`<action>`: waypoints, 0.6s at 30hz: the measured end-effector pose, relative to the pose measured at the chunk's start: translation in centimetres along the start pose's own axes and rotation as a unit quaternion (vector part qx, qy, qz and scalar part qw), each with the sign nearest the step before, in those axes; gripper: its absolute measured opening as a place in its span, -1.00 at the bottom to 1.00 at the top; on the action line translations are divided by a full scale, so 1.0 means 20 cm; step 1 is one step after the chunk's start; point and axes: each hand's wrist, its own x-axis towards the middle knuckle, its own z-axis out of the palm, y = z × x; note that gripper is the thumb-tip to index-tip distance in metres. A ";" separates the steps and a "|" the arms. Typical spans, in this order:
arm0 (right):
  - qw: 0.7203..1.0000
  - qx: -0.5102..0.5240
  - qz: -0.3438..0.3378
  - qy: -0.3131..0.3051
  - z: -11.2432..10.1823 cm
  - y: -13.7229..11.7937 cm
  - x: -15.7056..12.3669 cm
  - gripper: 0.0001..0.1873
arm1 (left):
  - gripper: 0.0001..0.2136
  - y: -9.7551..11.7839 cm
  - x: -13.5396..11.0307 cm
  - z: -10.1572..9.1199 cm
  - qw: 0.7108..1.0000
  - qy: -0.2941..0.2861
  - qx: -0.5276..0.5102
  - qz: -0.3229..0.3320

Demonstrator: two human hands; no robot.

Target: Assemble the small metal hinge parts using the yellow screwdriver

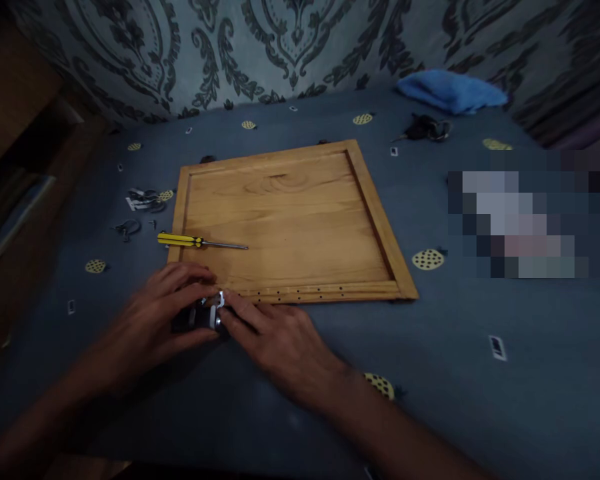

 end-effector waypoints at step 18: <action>1.000 0.002 -0.002 -0.004 -0.02 0.00 0.00 -0.45 | -0.69 0.00 0.00 0.00 1.000 -0.004 0.018 0.014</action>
